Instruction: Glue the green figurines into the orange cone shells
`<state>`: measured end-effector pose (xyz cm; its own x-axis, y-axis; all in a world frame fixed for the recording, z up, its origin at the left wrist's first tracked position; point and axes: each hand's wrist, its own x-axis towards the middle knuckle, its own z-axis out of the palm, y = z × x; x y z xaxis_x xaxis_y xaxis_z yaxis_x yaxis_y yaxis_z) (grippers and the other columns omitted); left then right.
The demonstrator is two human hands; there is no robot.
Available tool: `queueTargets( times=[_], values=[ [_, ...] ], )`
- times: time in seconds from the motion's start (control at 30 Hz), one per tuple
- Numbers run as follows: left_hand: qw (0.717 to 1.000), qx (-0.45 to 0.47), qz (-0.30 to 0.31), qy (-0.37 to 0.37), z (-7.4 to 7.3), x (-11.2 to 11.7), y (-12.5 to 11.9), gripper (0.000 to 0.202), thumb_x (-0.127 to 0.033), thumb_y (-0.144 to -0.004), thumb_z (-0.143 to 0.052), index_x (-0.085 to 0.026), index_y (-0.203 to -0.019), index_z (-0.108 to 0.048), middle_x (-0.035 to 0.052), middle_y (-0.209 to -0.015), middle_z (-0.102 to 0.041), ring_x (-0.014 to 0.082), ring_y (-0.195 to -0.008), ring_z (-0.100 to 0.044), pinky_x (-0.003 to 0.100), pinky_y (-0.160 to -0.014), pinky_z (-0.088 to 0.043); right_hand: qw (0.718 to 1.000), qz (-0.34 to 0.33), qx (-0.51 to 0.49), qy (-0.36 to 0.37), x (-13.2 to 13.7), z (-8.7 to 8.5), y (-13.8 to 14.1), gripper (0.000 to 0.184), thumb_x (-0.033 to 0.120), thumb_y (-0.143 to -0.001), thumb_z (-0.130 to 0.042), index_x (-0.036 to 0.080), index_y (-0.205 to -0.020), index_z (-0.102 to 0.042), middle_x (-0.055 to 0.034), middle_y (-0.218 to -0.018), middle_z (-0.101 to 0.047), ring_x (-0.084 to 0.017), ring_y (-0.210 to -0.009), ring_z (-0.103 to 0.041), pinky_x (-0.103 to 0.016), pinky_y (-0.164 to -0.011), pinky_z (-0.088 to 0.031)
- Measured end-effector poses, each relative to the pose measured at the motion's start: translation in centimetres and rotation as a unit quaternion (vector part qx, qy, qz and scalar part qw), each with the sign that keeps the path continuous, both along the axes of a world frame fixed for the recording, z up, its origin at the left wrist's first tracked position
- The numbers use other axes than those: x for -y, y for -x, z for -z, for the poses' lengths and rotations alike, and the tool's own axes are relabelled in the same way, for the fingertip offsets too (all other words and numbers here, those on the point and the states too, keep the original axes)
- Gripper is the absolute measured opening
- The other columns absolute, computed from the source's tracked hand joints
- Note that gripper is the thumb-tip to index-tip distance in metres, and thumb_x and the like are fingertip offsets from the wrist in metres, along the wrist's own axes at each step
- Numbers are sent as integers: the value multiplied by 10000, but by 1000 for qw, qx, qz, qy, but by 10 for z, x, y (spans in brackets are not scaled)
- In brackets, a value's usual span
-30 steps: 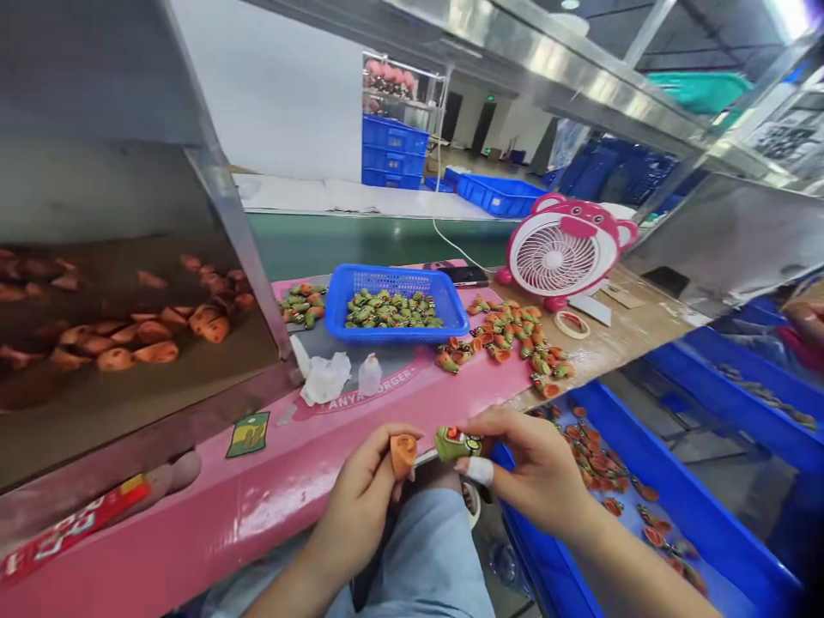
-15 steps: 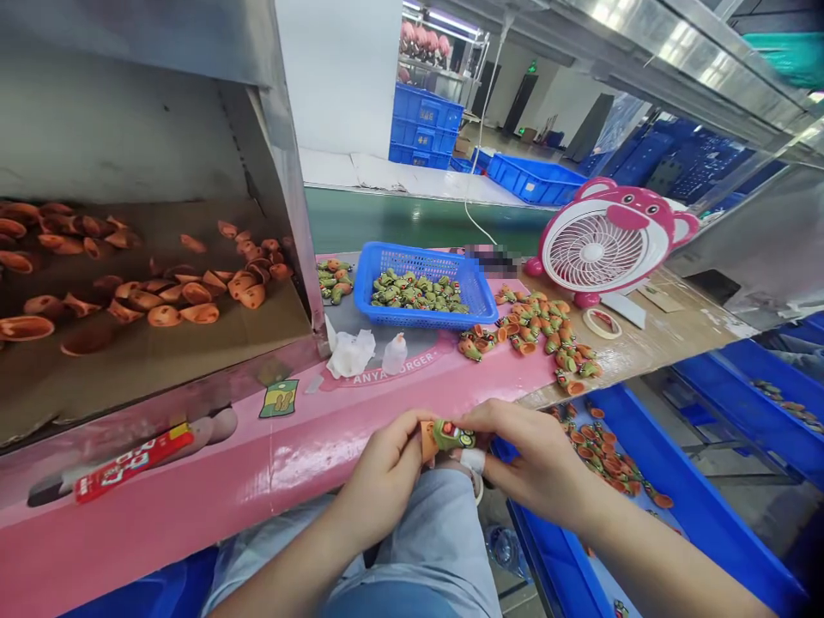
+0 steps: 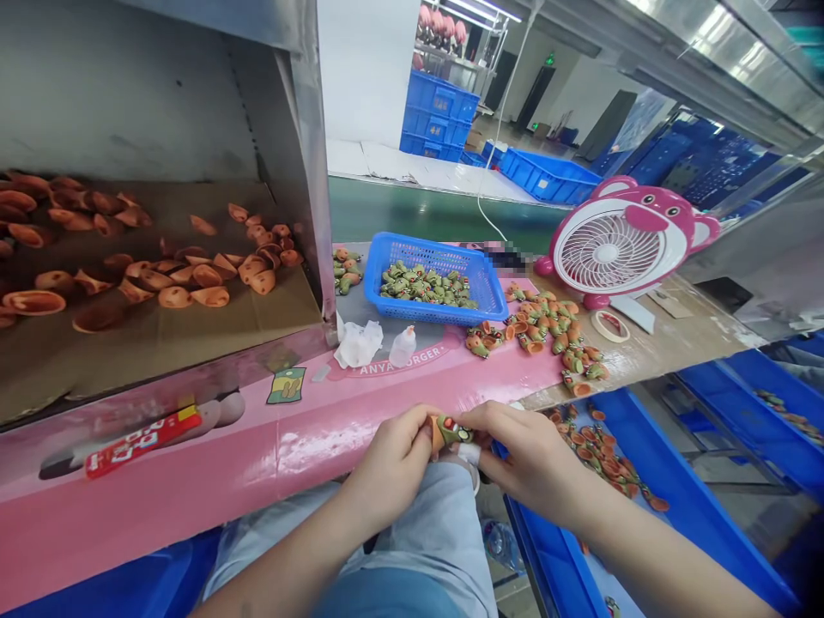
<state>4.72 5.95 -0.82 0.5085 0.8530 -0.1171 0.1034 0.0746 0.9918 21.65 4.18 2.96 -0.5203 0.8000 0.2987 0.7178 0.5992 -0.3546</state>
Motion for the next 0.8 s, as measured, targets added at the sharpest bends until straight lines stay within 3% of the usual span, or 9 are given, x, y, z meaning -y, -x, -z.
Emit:
queueTargets(
  times=[0.3,0.53,0.7,0.8],
  values=[
    [1000,-17,-10,-21,0,2,-3,186,-115,-791,-329,-189,-679,-457,-38,-630,-484,100,-604,-429,208,-550,-317,999,16,20,-36,5,4,4,192,119,-789,-462,171,-964,-521,-22,-769,-629,-116,-683,-593,-200,-569,-454],
    [999,-29,-4,-17,0,2,-2,194,-134,-804,-332,-187,-685,-477,-32,-627,-480,109,-602,-435,217,-557,-321,1000,19,4,-24,8,9,4,174,156,-795,-466,155,-958,-527,-40,-757,-625,-125,-676,-595,-210,-562,-462],
    [1000,-10,12,3,-1,4,2,201,-181,-836,-339,-203,-872,-536,-24,-691,-501,111,-625,-449,223,-576,-346,1000,17,-13,-17,8,11,2,215,126,-784,-462,163,-988,-521,-44,-794,-632,-124,-708,-600,-209,-588,-471],
    [998,37,-4,45,-1,7,6,234,-232,-853,-342,-227,-1056,-459,-37,-686,-479,110,-622,-460,236,-621,-375,999,20,-41,-26,7,7,2,189,148,-781,-504,166,-968,-524,-42,-800,-636,-117,-709,-601,-200,-603,-473]
  ],
)
